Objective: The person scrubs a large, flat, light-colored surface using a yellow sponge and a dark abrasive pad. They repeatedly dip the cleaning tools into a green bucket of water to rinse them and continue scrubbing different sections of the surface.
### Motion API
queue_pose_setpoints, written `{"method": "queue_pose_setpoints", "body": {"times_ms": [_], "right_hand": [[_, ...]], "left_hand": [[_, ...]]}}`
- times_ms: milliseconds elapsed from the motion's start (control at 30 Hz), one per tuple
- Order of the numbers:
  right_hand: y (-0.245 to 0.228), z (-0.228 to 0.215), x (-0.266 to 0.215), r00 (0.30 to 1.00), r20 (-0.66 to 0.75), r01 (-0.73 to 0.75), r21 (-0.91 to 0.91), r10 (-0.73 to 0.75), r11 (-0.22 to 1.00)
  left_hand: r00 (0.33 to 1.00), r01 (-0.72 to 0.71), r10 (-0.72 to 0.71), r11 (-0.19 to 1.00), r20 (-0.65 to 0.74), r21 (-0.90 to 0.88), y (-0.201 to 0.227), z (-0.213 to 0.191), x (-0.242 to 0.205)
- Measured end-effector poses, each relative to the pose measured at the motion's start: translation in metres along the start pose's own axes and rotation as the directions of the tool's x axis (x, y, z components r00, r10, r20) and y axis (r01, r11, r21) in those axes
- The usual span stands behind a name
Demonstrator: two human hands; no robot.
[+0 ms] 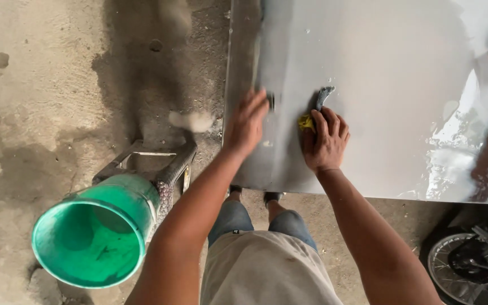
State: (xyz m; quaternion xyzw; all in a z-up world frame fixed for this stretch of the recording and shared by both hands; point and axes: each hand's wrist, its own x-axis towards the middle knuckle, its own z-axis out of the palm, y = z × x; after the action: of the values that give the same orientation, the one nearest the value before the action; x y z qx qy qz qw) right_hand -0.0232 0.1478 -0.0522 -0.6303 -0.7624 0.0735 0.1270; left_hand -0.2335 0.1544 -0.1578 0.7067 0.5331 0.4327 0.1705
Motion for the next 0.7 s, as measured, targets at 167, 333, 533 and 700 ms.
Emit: {"method": "queue_pose_setpoints", "body": {"times_ms": [167, 333, 533, 700], "right_hand": [[0.002, 0.004, -0.001, 0.999, 0.033, -0.035, 0.012, 0.035, 0.999], [-0.003, -0.001, 0.007, 0.999, 0.033, -0.04, 0.064, 0.038, 0.997], [-0.008, 0.013, 0.061, 0.999, 0.018, 0.035, 0.114, -0.037, 0.993], [-0.026, 0.019, 0.102, 0.999, -0.018, 0.044, 0.106, -0.042, 0.993]], "left_hand": [[0.931, 0.365, -0.365, 0.931, -0.019, -0.001, -0.006, -0.014, 0.076], [0.963, 0.254, -0.264, 0.959, 0.064, 0.127, 0.062, -0.056, -0.037], [0.913, 0.195, -0.269, 0.948, 0.306, 0.252, 0.072, -0.077, -0.079], [0.915, 0.223, -0.263, 0.962, 0.305, 0.161, -0.002, -0.053, 0.046]]}}
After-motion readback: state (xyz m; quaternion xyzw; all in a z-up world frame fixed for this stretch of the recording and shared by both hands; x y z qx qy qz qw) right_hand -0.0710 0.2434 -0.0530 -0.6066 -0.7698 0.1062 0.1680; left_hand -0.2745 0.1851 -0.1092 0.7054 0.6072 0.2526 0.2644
